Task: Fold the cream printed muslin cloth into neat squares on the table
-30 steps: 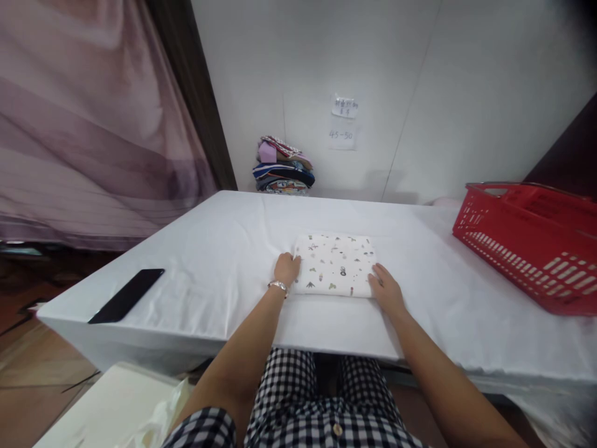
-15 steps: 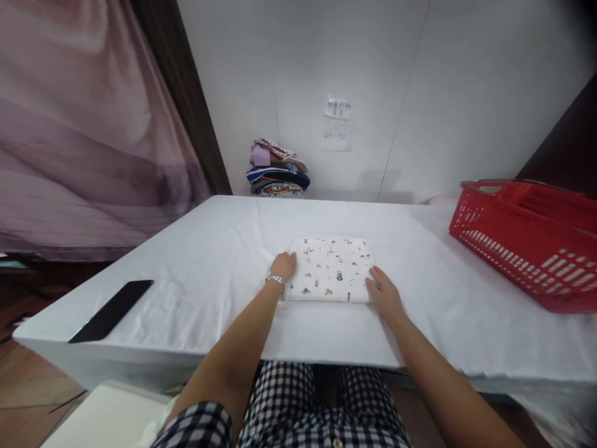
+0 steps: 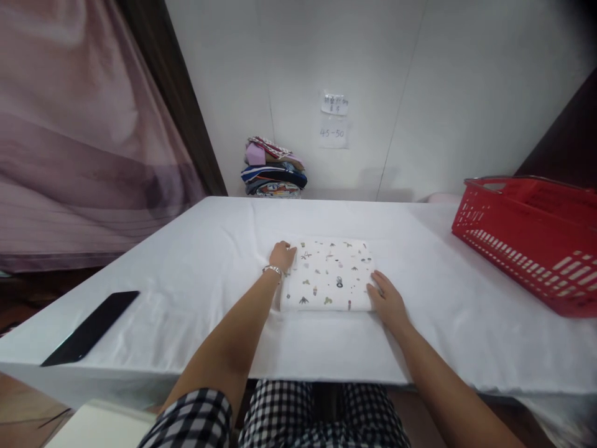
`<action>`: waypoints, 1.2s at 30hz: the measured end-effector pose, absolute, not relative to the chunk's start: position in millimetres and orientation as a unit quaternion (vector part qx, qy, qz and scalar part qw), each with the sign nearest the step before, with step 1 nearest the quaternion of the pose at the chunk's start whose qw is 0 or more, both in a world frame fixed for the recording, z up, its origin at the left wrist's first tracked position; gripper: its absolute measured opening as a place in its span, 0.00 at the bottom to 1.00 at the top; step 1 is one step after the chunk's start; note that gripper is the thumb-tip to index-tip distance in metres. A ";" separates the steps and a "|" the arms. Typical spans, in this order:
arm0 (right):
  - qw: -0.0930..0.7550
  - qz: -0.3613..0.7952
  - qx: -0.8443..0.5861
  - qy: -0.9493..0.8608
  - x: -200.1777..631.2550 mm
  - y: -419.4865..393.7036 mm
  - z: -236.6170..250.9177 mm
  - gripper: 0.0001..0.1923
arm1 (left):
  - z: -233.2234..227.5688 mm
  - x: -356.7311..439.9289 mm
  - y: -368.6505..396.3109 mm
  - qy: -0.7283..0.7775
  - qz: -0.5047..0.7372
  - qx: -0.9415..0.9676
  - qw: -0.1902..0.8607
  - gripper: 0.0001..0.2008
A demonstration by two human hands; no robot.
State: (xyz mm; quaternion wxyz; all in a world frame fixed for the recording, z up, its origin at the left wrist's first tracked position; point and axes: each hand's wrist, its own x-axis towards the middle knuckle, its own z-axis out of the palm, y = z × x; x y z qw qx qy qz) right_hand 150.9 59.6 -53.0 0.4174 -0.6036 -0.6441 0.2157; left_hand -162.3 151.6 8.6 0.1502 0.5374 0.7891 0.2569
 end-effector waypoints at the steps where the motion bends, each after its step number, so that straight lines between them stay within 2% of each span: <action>1: 0.416 0.219 -0.605 -0.643 150.7 59.3 -52.5 0.25 | 7.1 -162.3 153.6 0.786 0.265 0.539 0.148 0.14; 16: 0.400 0.221 -0.617 -0.641 151.0 57.0 -50.1 0.24 | -0.5 -168.0 166.6 0.744 0.354 0.558 0.095 0.03; 20: 0.402 0.223 -0.615 -0.640 150.7 56.5 -49.4 0.24 | -1.8 -171.3 172.7 0.720 0.374 0.573 0.116 0.04; 25: 0.400 0.222 -0.617 -0.640 150.9 56.2 -48.8 0.24 | -5.8 -174.2 180.7 0.778 0.313 0.524 0.151 0.04; 32: 0.410 0.225 -0.612 -0.639 151.8 57.4 -52.6 0.25 | -4.2 -179.4 181.8 0.775 0.305 0.527 0.171 0.04; 36: 0.411 0.219 -0.610 -0.642 152.2 58.4 -54.5 0.24 | 2.6 -179.3 173.0 0.758 0.312 0.546 0.173 0.11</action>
